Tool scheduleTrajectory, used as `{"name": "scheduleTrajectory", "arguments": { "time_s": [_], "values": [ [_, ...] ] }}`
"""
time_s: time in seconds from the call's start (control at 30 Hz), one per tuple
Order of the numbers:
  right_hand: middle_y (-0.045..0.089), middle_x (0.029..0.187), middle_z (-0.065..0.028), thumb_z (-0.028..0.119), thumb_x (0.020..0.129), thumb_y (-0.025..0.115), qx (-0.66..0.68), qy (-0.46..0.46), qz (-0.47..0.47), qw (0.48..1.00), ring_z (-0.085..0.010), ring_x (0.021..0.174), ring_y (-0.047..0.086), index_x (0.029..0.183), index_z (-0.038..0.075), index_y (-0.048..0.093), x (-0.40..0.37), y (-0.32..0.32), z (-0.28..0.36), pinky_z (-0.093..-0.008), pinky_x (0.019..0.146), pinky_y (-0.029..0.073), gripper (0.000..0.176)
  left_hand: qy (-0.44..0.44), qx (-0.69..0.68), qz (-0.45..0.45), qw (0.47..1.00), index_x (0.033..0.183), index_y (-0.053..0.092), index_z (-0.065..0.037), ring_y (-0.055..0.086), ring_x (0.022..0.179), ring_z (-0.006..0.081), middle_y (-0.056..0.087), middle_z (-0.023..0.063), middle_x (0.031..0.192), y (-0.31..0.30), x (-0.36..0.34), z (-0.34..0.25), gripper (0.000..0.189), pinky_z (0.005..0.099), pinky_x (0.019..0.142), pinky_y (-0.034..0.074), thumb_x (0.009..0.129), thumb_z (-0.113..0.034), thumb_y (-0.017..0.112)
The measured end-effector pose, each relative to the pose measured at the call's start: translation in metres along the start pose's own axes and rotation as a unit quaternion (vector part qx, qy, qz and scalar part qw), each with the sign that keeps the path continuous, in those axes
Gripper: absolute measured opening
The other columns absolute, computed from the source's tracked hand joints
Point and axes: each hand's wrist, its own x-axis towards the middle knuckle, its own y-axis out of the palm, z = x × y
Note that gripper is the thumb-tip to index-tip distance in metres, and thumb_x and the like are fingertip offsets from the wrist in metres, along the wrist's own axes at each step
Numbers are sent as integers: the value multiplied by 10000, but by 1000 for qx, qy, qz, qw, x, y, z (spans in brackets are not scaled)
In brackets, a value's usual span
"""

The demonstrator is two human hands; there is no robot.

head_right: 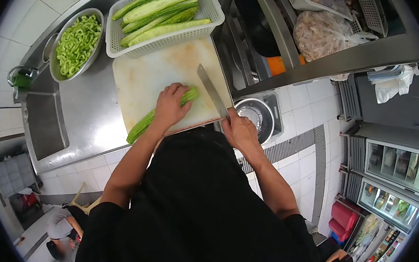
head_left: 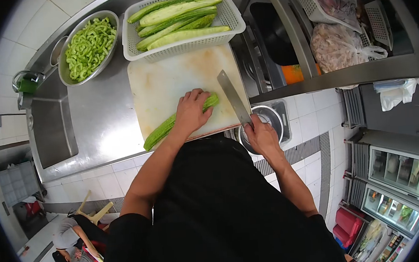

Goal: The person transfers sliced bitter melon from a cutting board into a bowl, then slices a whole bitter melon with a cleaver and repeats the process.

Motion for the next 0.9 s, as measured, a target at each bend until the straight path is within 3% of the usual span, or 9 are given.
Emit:
{"name": "scheduleTrajectory", "arguments": {
  "time_s": [0.17, 0.37, 0.7, 0.9],
  "values": [
    [716, 882, -271, 251, 995, 542, 8, 37, 51, 998, -524, 875, 666, 1163, 18, 568, -19, -28, 23, -614, 814, 497, 289, 43, -60, 73, 995, 1213, 657, -128, 608, 1101, 335, 615, 109, 1167, 2, 14, 0, 427, 481, 916, 513, 803, -229, 716],
    [705, 843, -290, 234, 994, 552, -26, 24, 97, 995, -503, 837, 682, 1151, 12, 554, -31, -40, 26, -607, 803, 517, 272, 15, -54, 87, 995, 1195, 657, -128, 603, 1104, 333, 617, 102, 1154, 1, 17, -5, 421, 491, 924, 509, 791, -232, 714],
    [697, 856, -305, 225, 1008, 527, -43, -61, 31, 997, -490, 843, 688, 1078, -1, 526, 62, 30, 39, -600, 776, 522, 236, -4, -61, 96, 994, 1174, 667, -123, 598, 1105, 348, 619, 104, 1152, 1, 18, -6, 417, 498, 925, 505, 782, -243, 745],
    [701, 845, -292, 223, 1016, 517, -15, -77, -9, 997, -498, 838, 689, 1082, 14, 528, 69, 15, 48, -604, 772, 522, 220, -12, -59, 95, 994, 1183, 661, -120, 600, 1118, 351, 621, 108, 1158, -1, 15, -3, 427, 495, 924, 503, 782, -243, 745]
  ]
}}
